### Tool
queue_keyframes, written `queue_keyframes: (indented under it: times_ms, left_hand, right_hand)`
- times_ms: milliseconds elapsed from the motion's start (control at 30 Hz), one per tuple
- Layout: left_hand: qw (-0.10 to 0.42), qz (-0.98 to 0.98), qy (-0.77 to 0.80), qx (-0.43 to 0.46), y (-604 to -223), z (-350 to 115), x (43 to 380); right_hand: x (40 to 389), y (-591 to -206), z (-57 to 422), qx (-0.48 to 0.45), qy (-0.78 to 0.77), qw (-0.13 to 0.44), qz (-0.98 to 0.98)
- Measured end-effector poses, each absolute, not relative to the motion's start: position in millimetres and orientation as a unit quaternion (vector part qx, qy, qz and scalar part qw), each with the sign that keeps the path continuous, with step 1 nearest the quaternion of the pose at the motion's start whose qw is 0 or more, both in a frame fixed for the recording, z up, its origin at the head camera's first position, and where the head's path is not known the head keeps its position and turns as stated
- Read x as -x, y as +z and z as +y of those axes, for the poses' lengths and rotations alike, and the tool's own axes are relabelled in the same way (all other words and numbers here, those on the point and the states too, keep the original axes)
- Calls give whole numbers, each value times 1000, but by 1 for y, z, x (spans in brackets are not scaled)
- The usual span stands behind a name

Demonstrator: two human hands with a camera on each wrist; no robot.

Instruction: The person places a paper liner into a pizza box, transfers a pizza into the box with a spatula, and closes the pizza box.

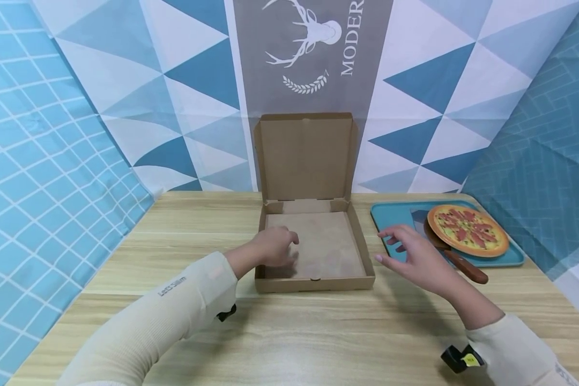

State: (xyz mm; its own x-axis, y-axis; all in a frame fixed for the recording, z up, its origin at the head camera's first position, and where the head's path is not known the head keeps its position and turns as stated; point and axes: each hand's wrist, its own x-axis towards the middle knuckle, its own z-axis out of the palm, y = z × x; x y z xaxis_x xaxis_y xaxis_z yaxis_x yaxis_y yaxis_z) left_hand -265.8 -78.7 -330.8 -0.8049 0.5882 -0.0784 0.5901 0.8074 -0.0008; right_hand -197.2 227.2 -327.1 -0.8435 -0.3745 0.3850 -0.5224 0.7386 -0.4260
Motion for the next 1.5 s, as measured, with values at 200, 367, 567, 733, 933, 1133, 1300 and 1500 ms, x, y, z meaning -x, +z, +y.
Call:
queue_keyframes:
  times_ms: [200, 367, 567, 733, 933, 1133, 1300, 1500]
  left_hand:
    - [-3, 950, 23, -312, -325, -80, 257]
    - [-66, 945, 44, -317, -324, -82, 245]
    - [-124, 937, 71, -319, -324, -81, 229]
    - [-159, 925, 100, -329, -325, -76, 214]
    - [-239, 901, 76, -355, -328, -65, 201]
    - [-235, 898, 85, -362, -326, -54, 192]
    - [-215, 904, 78, -362, -326, -47, 187]
    - [-195, 908, 84, -362, -328, -42, 185]
  right_hand:
    - [195, -331, 223, -254, 262, 154, -918]
    - [193, -332, 221, -257, 257, 164, -917]
    - [191, -329, 221, -260, 234, 186, -918]
    - [188, -327, 222, -261, 216, 193, -921]
    - [181, -326, 229, -273, 154, 212, -926]
    - [170, -321, 243, -281, 107, 240, -923]
    - [166, -314, 260, -264, 100, 244, -928]
    - [160, -307, 284, -239, 79, 221, -942]
